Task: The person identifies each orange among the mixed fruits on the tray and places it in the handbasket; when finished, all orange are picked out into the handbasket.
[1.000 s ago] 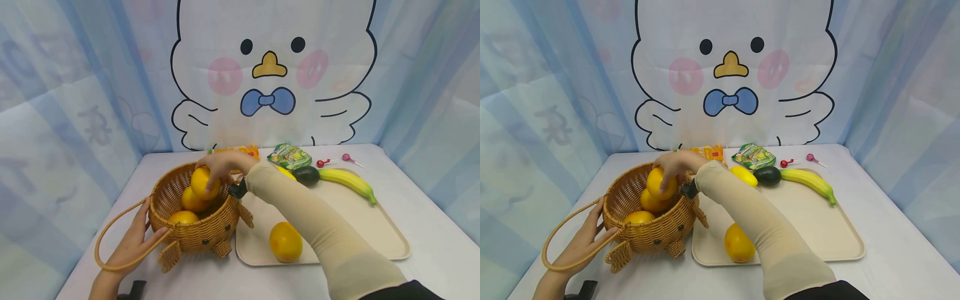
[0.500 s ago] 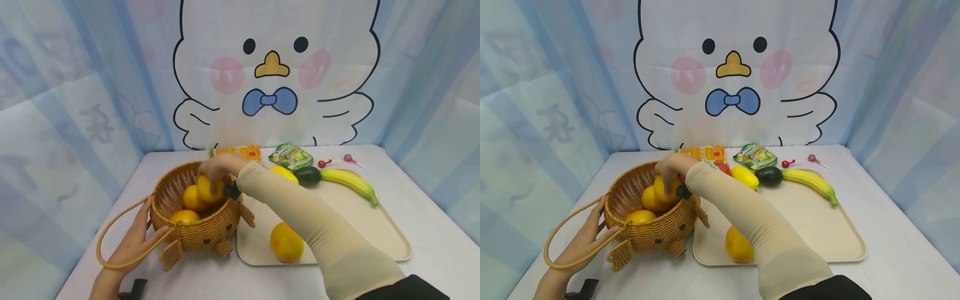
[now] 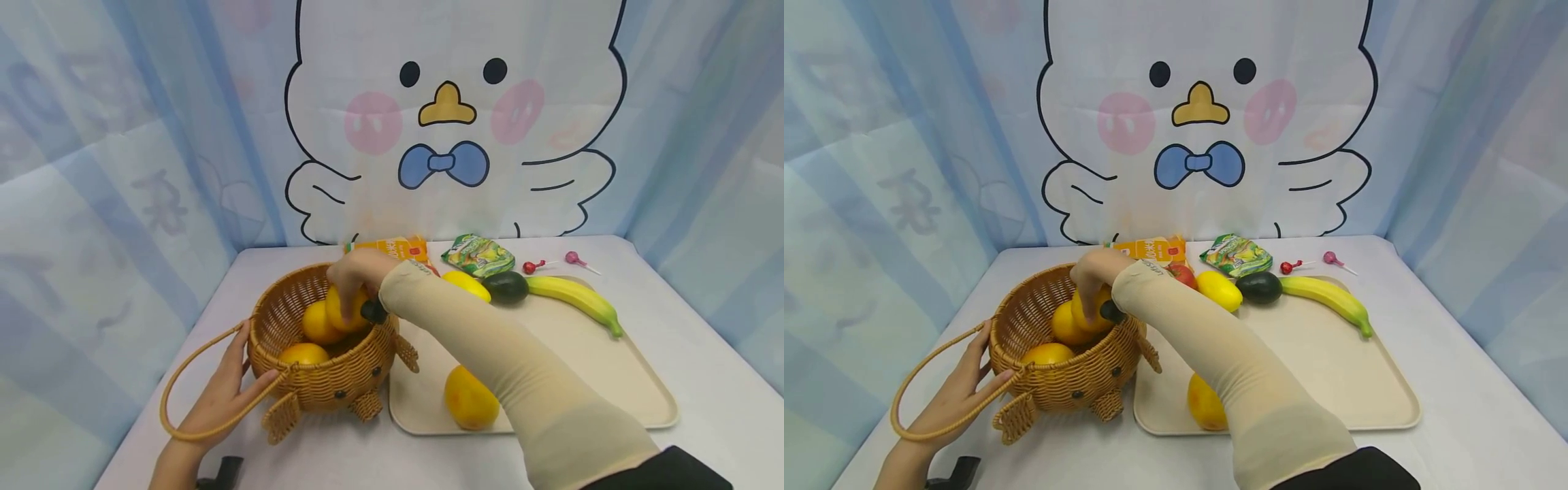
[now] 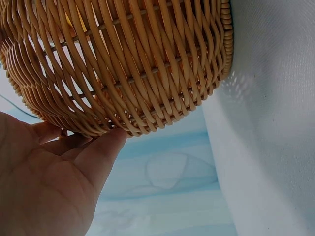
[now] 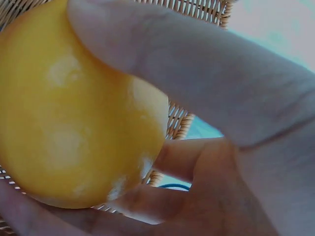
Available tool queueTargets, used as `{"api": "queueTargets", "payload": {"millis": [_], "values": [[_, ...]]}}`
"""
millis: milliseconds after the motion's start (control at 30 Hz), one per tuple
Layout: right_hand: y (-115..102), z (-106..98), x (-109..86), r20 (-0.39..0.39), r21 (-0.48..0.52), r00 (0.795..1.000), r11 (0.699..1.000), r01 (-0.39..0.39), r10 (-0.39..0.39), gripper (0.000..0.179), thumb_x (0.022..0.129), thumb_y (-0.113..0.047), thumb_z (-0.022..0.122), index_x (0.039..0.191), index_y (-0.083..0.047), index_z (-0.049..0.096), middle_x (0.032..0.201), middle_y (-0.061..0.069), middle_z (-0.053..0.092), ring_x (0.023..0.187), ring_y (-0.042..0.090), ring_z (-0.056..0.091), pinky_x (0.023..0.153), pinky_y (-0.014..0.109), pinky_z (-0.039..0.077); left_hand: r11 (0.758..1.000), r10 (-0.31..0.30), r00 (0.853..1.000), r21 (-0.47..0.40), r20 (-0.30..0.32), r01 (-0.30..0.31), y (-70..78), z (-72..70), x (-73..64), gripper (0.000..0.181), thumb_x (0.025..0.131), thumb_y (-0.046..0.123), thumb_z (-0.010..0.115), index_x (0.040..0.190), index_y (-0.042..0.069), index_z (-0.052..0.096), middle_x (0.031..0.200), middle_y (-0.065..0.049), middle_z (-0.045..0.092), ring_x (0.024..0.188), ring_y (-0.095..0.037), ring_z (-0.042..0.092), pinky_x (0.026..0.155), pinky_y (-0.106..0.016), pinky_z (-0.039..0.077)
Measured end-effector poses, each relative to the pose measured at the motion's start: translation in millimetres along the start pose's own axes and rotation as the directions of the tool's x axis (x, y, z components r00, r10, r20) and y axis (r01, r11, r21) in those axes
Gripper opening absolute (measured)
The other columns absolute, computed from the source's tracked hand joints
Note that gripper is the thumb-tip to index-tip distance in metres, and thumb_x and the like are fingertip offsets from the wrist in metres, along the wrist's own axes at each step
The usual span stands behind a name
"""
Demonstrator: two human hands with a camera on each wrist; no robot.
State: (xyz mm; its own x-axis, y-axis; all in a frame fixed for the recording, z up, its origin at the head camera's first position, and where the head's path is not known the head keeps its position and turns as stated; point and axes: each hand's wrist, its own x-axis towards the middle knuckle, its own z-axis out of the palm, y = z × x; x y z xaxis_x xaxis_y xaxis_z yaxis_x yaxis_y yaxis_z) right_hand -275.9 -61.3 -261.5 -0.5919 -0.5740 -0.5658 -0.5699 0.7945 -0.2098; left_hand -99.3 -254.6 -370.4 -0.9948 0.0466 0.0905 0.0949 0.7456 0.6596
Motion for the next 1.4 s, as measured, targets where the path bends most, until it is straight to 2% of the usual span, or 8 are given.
{"api": "queueTargets", "payload": {"millis": [167,367,500,633,733,867,1033,1400], "values": [[-3,0,1.4,-0.001,-0.009,0.999,0.999,-0.036,0.036,0.053,0.076,-0.030,0.078,0.118,-0.012,0.051,0.114,0.004,0.053,0.098,0.021,0.058,0.069,0.028,0.059,1.000,0.012,1.000,0.001,-0.004,-0.012,-0.4,0.9,-0.4,0.091,0.094,0.040,0.054,0.151,0.015,-0.013,0.158,-0.018,-0.008,0.143,-0.045,0.008,0.109,-0.063,0.029],[-9,2,5.9,0.032,-0.284,0.998,0.958,-0.045,0.056,0.079,0.075,-0.043,0.075,0.142,-0.016,0.042,0.144,0.003,0.043,0.114,0.017,0.049,0.086,0.028,0.052,1.000,0.027,1.000,0.003,-0.011,-0.027,-1.6,1.6,-0.9,0.090,0.095,0.038,0.054,0.151,0.014,-0.012,0.158,-0.018,-0.008,0.144,-0.045,0.008,0.109,-0.064,0.029],[-12,4,10.9,0.057,-0.370,0.997,0.929,-0.032,0.057,0.089,0.075,-0.046,0.074,0.149,-0.018,0.031,0.156,0.000,0.027,0.131,0.016,0.039,0.103,0.029,0.046,1.000,0.029,0.999,-0.002,-0.014,-0.029,-1.9,1.4,-1.5,0.091,0.094,0.038,0.054,0.151,0.015,-0.012,0.159,-0.018,-0.009,0.144,-0.044,0.007,0.109,-0.064,0.029],[-9,4,13.1,0.070,-0.286,0.997,0.958,-0.003,0.024,0.086,0.078,-0.042,0.073,0.148,-0.015,0.032,0.153,0.003,0.032,0.127,0.018,0.042,0.099,0.030,0.049,1.000,0.030,0.999,-0.006,-0.017,-0.030,-2.2,1.3,-2.4,0.091,0.094,0.037,0.055,0.151,0.016,-0.012,0.159,-0.017,-0.009,0.144,-0.043,0.007,0.109,-0.063,0.029],[-6,4,13.8,0.072,-0.165,0.997,0.986,0.002,0.010,0.079,0.078,-0.037,0.075,0.143,-0.012,0.038,0.143,0.004,0.042,0.113,0.017,0.050,0.086,0.027,0.054,1.000,0.030,0.999,-0.003,-0.016,-0.030,-3.3,1.5,-3.1,0.091,0.094,0.037,0.055,0.151,0.016,-0.012,0.159,-0.017,-0.008,0.144,-0.044,0.007,0.109,-0.064,0.029],[-5,3,15.5,0.079,-0.075,0.996,0.997,-0.023,0.029,0.070,0.076,-0.036,0.077,0.134,-0.012,0.045,0.130,0.004,0.049,0.107,0.018,0.053,0.078,0.025,0.057,1.000,0.028,0.999,0.002,-0.016,-0.028,-4.4,1.6,-3.5,0.091,0.094,0.037,0.055,0.151,0.016,-0.012,0.159,-0.018,-0.007,0.144,-0.044,0.008,0.109,-0.063,0.029],[-4,0,19.4,0.105,-0.061,0.994,0.998,-0.007,0.013,0.056,0.076,-0.036,0.077,0.118,-0.012,0.050,0.118,0.004,0.050,0.104,0.019,0.053,0.077,0.026,0.057,1.000,0.029,0.999,0.001,-0.018,-0.029,-4.5,1.5,-3.5,0.090,0.094,0.038,0.054,0.151,0.016,-0.012,0.159,-0.017,-0.008,0.144,-0.044,0.008,0.109,-0.063,0.030],[-3,1,23.5,0.108,-0.102,0.994,0.995,-0.020,0.031,0.068,0.075,-0.039,0.077,0.130,-0.012,0.048,0.129,0.003,0.049,0.108,0.017,0.053,0.077,0.025,0.058,0.999,0.053,0.998,-0.001,-0.035,-0.053,-4.1,1.7,-2.8,0.090,0.095,0.036,0.055,0.152,0.016,-0.011,0.159,-0.017,-0.006,0.144,-0.043,0.009,0.109,-0.062,0.031]]}}
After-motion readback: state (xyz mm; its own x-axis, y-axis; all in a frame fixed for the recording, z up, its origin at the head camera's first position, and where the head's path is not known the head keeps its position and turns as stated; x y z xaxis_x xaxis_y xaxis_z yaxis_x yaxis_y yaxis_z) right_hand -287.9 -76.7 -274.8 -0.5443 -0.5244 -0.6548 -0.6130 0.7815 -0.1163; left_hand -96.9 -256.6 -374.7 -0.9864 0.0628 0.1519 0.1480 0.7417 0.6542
